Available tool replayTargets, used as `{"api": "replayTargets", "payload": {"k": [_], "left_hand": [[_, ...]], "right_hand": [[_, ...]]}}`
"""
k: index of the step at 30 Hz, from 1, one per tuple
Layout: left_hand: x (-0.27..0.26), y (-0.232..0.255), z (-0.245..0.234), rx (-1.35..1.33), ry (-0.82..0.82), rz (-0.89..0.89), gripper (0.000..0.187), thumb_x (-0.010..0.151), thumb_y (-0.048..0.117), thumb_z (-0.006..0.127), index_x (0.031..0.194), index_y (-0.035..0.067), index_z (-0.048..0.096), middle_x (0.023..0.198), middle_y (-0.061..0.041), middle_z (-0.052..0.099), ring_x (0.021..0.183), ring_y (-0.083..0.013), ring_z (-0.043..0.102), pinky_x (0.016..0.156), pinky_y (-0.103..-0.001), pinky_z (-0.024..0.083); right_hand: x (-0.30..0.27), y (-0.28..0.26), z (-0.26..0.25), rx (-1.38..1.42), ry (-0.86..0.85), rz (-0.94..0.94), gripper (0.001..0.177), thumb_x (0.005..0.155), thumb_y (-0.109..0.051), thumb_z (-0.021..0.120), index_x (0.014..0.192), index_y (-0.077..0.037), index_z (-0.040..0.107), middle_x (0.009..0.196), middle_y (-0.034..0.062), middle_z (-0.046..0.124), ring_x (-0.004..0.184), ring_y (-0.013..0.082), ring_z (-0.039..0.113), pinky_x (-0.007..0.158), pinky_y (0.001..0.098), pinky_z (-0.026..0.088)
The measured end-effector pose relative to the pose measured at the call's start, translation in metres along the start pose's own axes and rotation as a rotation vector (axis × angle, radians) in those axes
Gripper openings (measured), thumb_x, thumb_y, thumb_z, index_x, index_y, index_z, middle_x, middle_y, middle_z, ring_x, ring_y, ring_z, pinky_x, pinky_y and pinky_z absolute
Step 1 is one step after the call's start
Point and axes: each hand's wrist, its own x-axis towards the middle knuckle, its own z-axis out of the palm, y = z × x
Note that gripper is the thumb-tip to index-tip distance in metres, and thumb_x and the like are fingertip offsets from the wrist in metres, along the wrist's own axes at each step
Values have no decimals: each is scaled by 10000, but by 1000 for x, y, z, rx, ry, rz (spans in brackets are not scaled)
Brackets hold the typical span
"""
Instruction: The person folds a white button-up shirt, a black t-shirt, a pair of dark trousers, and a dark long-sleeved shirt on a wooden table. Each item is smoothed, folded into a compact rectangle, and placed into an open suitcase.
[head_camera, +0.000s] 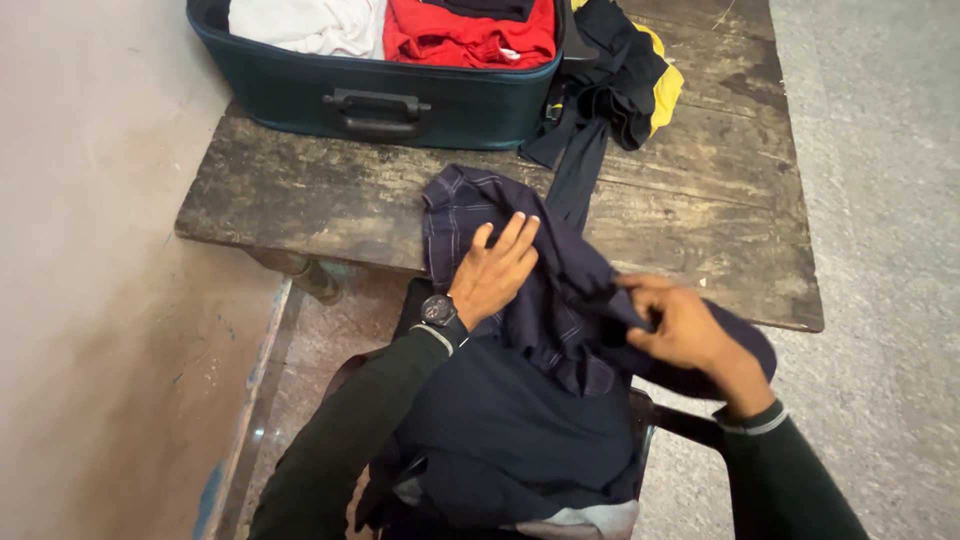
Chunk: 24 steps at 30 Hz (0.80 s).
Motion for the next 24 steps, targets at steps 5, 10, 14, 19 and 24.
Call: {"api": "replayTargets", "payload": {"k": [5, 10, 14, 19, 24], "left_hand": [[-2, 10, 1, 31, -2, 31, 82, 918, 188, 618, 978, 157, 665, 1512, -78, 550, 1451, -217, 438, 1112, -477, 302], [-5, 13, 4, 35, -48, 57, 138, 905, 201, 615, 1012, 142, 679, 1491, -100, 550, 1445, -238, 437, 1104, -485, 312], [-5, 14, 8, 40, -77, 62, 152, 901, 194, 618, 1023, 132, 684, 1472, -110, 555, 1438, -249, 441, 1088, -489, 323], [-6, 16, 12, -4, -107, 52, 162, 898, 197, 621, 1020, 111, 683, 1470, -121, 557, 1433, -256, 445, 1071, -482, 341], [-6, 17, 13, -6, -113, 47, 175, 900, 196, 614, 1030, 102, 684, 1470, -126, 555, 1430, -261, 445, 1068, -483, 350]], "right_hand": [[-4, -24, 31, -148, -151, 362, 331, 678, -151, 794, 844, -65, 521, 868, 192, 645, 831, 356, 671, 769, 413, 541], [4, -37, 49, -92, -61, 198, 583, 646, -156, 750, 1191, -119, 549, 1035, 158, 699, 965, 370, 678, 804, 448, 529], [7, -36, 53, -141, -106, 268, 596, 684, -195, 747, 1252, -147, 573, 1048, 142, 700, 970, 361, 681, 821, 449, 531], [3, -23, 58, -147, -108, 261, 514, 686, -213, 753, 1172, -114, 619, 1036, 151, 702, 975, 370, 677, 827, 447, 535], [2, -15, 63, -166, -74, 208, 501, 675, -227, 756, 1140, -91, 632, 1051, 167, 699, 985, 391, 667, 821, 455, 533]]}}
